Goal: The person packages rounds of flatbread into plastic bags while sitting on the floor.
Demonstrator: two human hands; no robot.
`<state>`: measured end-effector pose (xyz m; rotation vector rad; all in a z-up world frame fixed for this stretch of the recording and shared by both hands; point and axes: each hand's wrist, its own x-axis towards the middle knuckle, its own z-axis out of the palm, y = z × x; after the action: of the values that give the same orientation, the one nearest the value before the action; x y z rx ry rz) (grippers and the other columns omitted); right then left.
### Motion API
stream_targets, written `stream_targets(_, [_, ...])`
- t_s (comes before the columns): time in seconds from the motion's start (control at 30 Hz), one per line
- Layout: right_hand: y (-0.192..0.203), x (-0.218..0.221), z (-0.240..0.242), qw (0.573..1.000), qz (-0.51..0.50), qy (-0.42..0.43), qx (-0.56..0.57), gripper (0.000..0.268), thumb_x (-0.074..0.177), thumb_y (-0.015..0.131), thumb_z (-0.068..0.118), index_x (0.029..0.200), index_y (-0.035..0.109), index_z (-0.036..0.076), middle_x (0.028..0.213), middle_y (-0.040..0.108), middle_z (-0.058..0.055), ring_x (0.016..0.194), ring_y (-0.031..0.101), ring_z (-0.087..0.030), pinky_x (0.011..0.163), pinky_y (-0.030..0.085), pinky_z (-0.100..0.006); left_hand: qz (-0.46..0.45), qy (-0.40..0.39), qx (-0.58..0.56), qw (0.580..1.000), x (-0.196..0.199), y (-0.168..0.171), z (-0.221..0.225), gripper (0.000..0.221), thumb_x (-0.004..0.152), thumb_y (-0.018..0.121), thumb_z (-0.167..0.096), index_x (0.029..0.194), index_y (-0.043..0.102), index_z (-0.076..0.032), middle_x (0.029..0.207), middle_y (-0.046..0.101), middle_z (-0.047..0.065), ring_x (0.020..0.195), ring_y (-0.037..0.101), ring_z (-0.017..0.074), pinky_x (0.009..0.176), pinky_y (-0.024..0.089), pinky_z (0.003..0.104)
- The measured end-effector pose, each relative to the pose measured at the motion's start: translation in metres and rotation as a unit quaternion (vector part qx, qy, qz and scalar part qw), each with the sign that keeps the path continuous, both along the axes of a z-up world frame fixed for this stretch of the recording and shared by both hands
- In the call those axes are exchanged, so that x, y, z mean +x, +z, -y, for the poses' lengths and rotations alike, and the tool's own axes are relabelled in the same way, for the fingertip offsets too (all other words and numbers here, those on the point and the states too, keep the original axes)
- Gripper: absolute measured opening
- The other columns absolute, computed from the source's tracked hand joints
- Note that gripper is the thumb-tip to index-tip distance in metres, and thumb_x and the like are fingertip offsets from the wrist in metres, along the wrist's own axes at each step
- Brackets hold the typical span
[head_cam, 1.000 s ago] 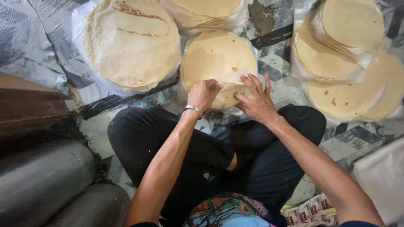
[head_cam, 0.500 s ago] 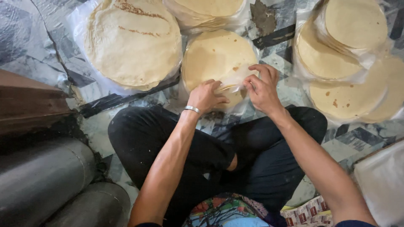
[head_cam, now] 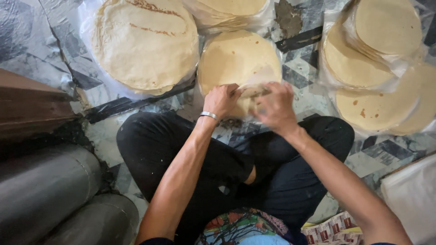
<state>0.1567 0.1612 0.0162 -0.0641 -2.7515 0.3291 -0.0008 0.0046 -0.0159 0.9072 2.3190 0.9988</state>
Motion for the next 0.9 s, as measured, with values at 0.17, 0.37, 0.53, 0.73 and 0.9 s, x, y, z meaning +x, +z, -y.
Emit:
stream_targets(0.17, [0.007, 0.001, -0.015, 0.988, 0.106, 0.059, 0.094, 0.031, 0.079, 0.08, 0.04, 0.1, 0.072, 0.018, 0.146, 0.051, -0.011, 0.14, 0.039, -0.036, 0.116, 0.019, -0.065, 0.01, 0.002, -0.018, 1.0, 0.0, 0.007, 0.0, 0.038, 0.098, 0.06, -0.044, 0.086, 0.071, -0.01, 0.081, 0.07, 0.018, 0.08, 0.067, 0.0436, 0.069, 0.052, 0.055])
stream_targets(0.37, [0.008, -0.004, -0.037, 0.996, 0.069, 0.058, 0.018, 0.015, 0.088, 0.081, 0.03, 0.091, 0.074, 0.017, 0.149, 0.055, 0.001, 0.145, 0.04, -0.03, 0.124, 0.023, -0.058, -0.064, -0.064, 0.075, 0.993, 0.001, 0.002, 0.004, 0.036, 0.083, 0.065, -0.044, 0.093, 0.069, -0.01, 0.092, 0.071, 0.015, 0.087, 0.067, 0.0414, 0.069, 0.053, 0.054])
stream_targets(0.53, [-0.003, -0.004, -0.018, 0.998, -0.005, 0.055, 0.032, 0.016, 0.098, 0.077, 0.026, 0.104, 0.071, 0.012, 0.152, 0.045, -0.005, 0.145, 0.038, -0.032, 0.123, 0.024, -0.058, -0.058, -0.075, -0.018, 0.995, 0.001, 0.005, 0.004, 0.028, 0.083, 0.066, -0.037, 0.098, 0.069, -0.014, 0.097, 0.071, 0.01, 0.087, 0.068, 0.0393, 0.071, 0.054, 0.052])
stream_targets(0.73, [0.009, -0.004, -0.012, 0.984, 0.103, 0.084, 0.119, 0.024, 0.081, 0.078, 0.032, 0.097, 0.075, 0.015, 0.151, 0.048, -0.008, 0.143, 0.04, -0.032, 0.119, 0.022, -0.063, -0.016, -0.025, -0.043, 0.999, -0.001, -0.007, 0.001, 0.029, 0.095, 0.063, -0.043, 0.101, 0.069, -0.015, 0.099, 0.072, 0.012, 0.092, 0.068, 0.0391, 0.077, 0.055, 0.052])
stream_targets(0.9, [0.01, -0.011, -0.033, 0.996, 0.082, 0.041, 0.012, 0.014, 0.091, 0.078, 0.029, 0.095, 0.073, 0.017, 0.149, 0.051, 0.001, 0.145, 0.041, -0.028, 0.125, 0.023, -0.058, -0.067, -0.1, 0.065, 0.991, -0.002, -0.003, 0.005, 0.041, 0.074, 0.077, -0.044, 0.102, 0.071, -0.015, 0.095, 0.071, 0.011, 0.092, 0.07, 0.0368, 0.073, 0.055, 0.05])
